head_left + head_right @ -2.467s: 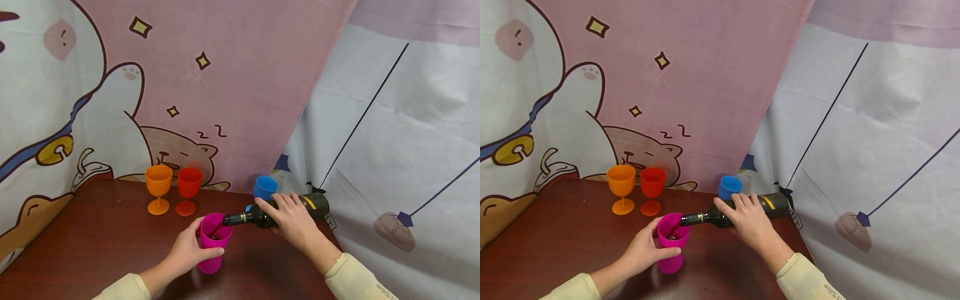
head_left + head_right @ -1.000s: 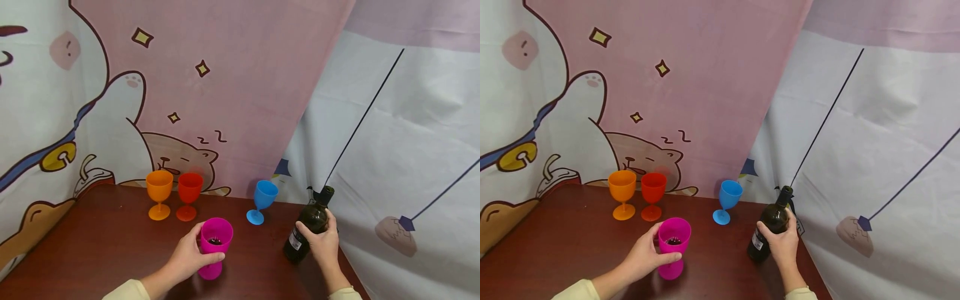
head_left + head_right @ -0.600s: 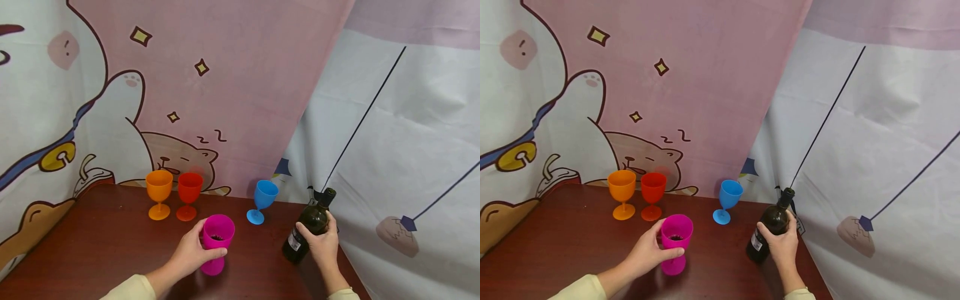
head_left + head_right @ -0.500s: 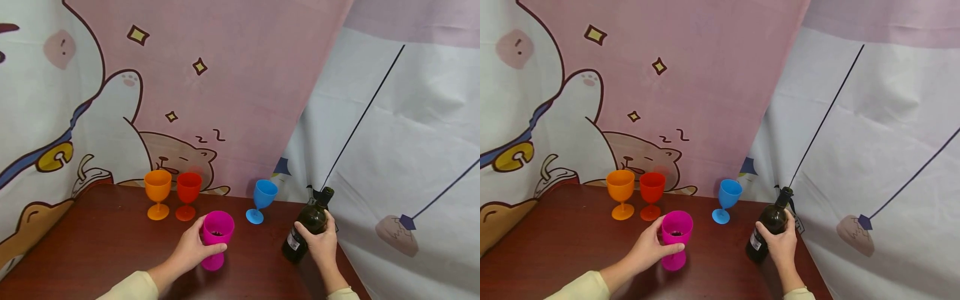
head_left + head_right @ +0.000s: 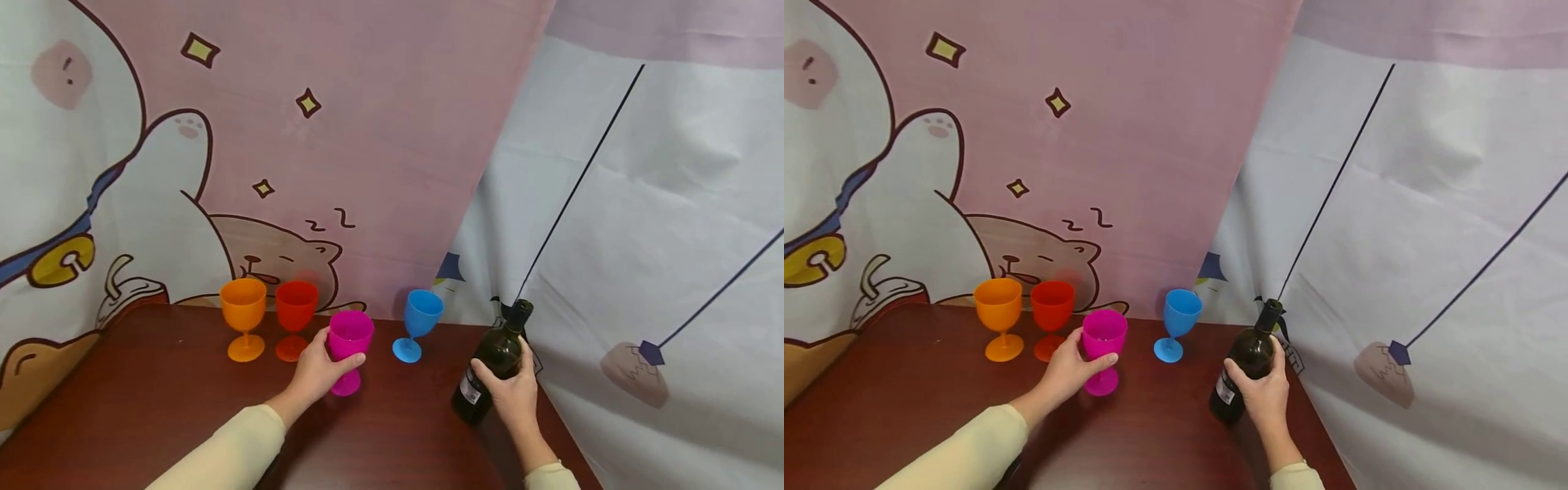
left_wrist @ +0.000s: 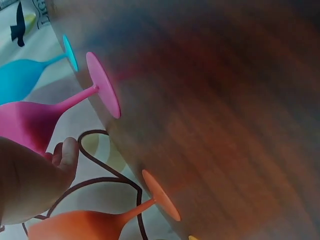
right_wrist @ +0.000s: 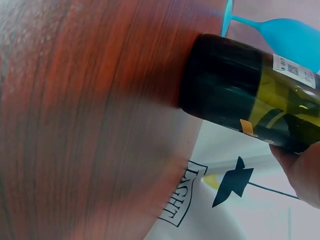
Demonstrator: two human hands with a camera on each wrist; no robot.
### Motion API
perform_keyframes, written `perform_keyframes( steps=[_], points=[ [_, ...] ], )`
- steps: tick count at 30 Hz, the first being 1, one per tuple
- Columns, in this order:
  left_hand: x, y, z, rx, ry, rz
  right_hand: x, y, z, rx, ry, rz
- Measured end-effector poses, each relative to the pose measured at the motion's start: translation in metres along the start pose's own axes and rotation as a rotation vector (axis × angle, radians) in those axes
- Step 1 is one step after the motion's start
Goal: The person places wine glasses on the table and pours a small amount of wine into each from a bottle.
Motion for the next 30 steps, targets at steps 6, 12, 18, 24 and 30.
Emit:
perform_keyframes(
  steps=[6, 12, 18, 24, 30],
  points=[
    [-0.002, 0.021, -0.004, -0.008, 0.034, 0.038, 0.002, 0.000, -0.003, -0.015, 0.002, 0.000],
    [-0.002, 0.033, -0.009, -0.067, 0.027, 0.031, 0.003, 0.000, -0.004, -0.019, 0.015, -0.002],
    [0.002, 0.039, -0.010, -0.080, 0.034, 0.014, 0.003, 0.000, -0.003, -0.022, 0.027, -0.002],
    [0.005, 0.041, -0.013, -0.103, 0.070, 0.007, 0.002, 0.000, 0.001, -0.013, 0.024, -0.011],
    [0.006, 0.039, -0.016, -0.145, 0.099, -0.014, 0.001, 0.000, 0.002, -0.011, 0.026, -0.009]
  ],
)
Point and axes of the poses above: each hand's wrist, its own y-axis towards the middle knuckle, its own x-axis out of the palm, z = x × y, the point moved 5 cm from there along y, towards the middle knuckle, and after that the axes turned 9 degrees about x, right-handed, at the moved point
